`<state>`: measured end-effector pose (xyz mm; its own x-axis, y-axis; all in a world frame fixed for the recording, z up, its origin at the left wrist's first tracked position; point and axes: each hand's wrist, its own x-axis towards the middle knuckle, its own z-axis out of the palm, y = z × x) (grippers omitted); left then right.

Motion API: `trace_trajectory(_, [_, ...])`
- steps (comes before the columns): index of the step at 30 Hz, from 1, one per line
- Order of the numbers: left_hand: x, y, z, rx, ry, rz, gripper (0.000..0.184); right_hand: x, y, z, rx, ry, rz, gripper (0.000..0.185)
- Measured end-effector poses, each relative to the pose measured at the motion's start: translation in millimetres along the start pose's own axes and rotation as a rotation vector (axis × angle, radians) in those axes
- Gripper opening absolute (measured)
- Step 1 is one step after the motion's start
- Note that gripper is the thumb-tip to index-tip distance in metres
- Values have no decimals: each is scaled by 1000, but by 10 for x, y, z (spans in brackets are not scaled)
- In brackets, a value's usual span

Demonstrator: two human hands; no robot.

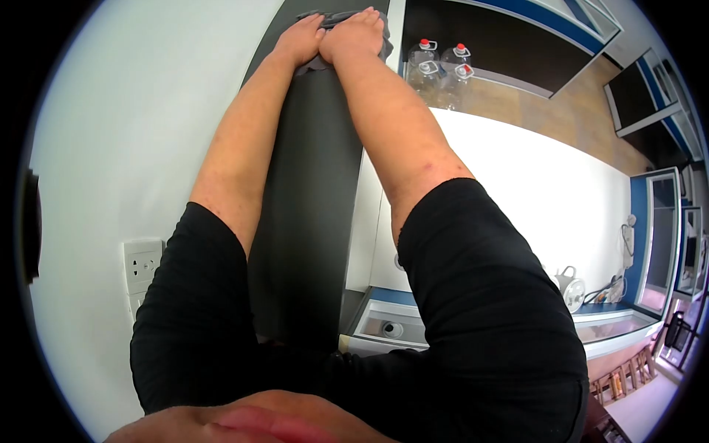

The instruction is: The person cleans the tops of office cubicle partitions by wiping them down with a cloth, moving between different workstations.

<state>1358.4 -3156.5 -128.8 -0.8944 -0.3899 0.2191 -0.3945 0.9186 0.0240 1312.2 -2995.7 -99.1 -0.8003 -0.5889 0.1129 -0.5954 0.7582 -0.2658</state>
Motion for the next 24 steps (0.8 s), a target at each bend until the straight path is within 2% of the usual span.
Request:
trace_trajectory(2, [-5, -2, 4, 71, 10, 157, 61, -1, 25, -40, 0, -10, -27, 91])
trace_trajectory(3, [-48, 37, -20, 70, 14, 147, 61, 3, 30, -64, 5, -20, -50, 90])
trace_trajectory(6, [-122, 125, -25, 93, -14, 9, 60, 108, 25, 32, 20, -24, -75, 89])
trace_trajectory(8, [-409, 242, -64, 80, 10, -253, 59, 229, -3, 147, -15, -40, -107, 86])
trace_trajectory(9, [-635, 428, -348, 9, -60, -373, 59, 330, -32, 257, -47, -35, -164, 85])
trace_trajectory(10, [-749, 456, -368, 9, -56, -384, 59, 376, -98, 296, -77, -27, -220, 84])
trace_trajectory(12, [-903, 418, -338, -36, 130, -461, 57, 341, -324, 276, -75, -55, -247, 82])
trace_trajectory(16, [-1139, 117, -321, -50, 152, -567, 55, 306, -849, 402, -67, -80, -360, 78])
trace_trajectory(18, [-1224, -14, -428, -17, 111, -591, 55, 295, -1102, 466, -19, -97, -444, 77])
trace_trajectory(20, [-1353, -23, -706, -188, -42, -759, 48, 291, -1349, 545, -11, -115, -483, 76])
trace_trajectory(22, [-1408, -161, -611, -167, 18, -780, 44, 282, -1559, 644, -1, -122, -481, 74])
trace_trajectory(24, [-1449, -229, -512, -141, 260, -729, 34, 302, -1682, 713, 35, -125, -476, 75])
